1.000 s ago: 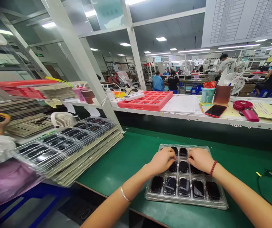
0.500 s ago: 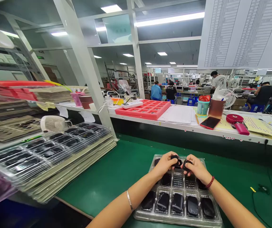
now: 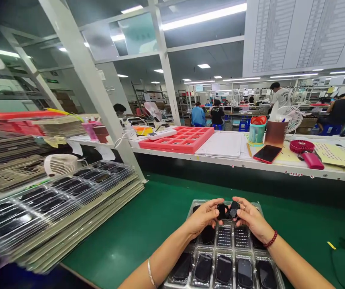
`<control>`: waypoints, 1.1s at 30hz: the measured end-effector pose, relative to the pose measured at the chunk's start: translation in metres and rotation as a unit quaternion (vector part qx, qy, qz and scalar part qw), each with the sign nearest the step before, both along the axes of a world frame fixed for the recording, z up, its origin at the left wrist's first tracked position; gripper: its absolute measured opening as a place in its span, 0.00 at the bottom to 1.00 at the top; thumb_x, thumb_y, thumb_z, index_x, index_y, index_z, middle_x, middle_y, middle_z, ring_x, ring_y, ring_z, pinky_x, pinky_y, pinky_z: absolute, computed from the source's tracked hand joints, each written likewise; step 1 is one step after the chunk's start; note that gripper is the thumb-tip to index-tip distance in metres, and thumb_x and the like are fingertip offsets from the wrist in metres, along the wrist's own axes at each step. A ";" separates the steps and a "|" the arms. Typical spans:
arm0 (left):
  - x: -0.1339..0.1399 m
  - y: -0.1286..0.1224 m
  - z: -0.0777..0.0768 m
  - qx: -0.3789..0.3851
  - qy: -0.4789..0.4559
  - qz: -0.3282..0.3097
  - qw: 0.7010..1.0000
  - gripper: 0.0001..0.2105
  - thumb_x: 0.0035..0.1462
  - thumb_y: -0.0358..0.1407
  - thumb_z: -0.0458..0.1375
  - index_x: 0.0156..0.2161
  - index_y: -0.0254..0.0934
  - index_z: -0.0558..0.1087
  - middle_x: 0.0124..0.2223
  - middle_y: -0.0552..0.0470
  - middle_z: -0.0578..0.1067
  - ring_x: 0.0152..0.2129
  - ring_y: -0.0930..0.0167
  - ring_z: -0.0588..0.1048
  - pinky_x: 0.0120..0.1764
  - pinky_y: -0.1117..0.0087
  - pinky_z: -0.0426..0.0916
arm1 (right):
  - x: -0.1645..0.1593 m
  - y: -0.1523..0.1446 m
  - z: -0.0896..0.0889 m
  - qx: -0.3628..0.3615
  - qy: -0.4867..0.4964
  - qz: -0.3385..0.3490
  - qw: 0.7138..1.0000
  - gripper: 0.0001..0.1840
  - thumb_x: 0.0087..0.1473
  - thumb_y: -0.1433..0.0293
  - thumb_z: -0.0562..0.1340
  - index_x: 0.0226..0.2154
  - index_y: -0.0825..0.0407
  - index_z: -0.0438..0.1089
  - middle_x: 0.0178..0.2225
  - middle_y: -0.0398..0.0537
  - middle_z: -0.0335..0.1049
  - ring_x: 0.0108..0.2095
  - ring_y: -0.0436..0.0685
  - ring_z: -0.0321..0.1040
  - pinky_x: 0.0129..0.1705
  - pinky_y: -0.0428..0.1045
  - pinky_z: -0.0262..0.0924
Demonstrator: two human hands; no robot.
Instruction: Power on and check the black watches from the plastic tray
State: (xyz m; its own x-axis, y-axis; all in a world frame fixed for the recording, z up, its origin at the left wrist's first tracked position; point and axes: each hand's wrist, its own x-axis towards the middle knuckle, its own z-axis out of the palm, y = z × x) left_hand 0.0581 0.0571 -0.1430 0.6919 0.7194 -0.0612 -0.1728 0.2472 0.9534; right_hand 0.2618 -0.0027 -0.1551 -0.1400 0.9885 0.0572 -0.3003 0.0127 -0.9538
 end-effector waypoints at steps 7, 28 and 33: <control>0.001 0.002 -0.004 0.032 0.019 0.003 0.999 0.31 0.45 0.41 0.64 0.52 0.32 0.61 0.38 0.45 0.74 0.17 0.77 0.71 0.17 0.79 0.55 | -0.001 0.000 -0.002 0.031 -0.066 0.022 0.997 0.25 0.45 0.61 0.67 0.46 0.51 0.68 0.39 0.49 0.70 0.20 0.45 0.60 0.21 0.43 0.61; 0.004 -0.009 0.008 0.118 0.104 0.040 0.987 0.16 0.52 0.35 0.55 0.46 0.33 0.67 0.40 0.45 0.74 0.27 0.71 0.75 0.24 0.75 0.63 | -0.005 -0.006 0.005 0.049 -0.097 0.016 0.994 0.17 0.52 0.67 0.59 0.46 0.51 0.64 0.40 0.50 0.70 0.29 0.51 0.68 0.28 0.46 0.64; 0.004 -0.007 0.006 0.121 0.110 0.034 0.986 0.14 0.53 0.38 0.54 0.42 0.32 0.70 0.35 0.47 0.75 0.21 0.73 0.74 0.21 0.76 0.60 | -0.004 -0.005 0.004 0.019 -0.083 0.011 0.996 0.12 0.54 0.62 0.58 0.38 0.53 0.67 0.31 0.47 0.72 0.20 0.47 0.64 0.25 0.46 0.62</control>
State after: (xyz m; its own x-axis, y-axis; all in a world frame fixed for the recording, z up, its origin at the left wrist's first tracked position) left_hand 0.0622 0.0500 -0.1371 0.6300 0.7761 -0.0261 0.0371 0.0034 0.9993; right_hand 0.2573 -0.0074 -0.1515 -0.1724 0.9826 0.0685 -0.1392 0.0446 -0.9893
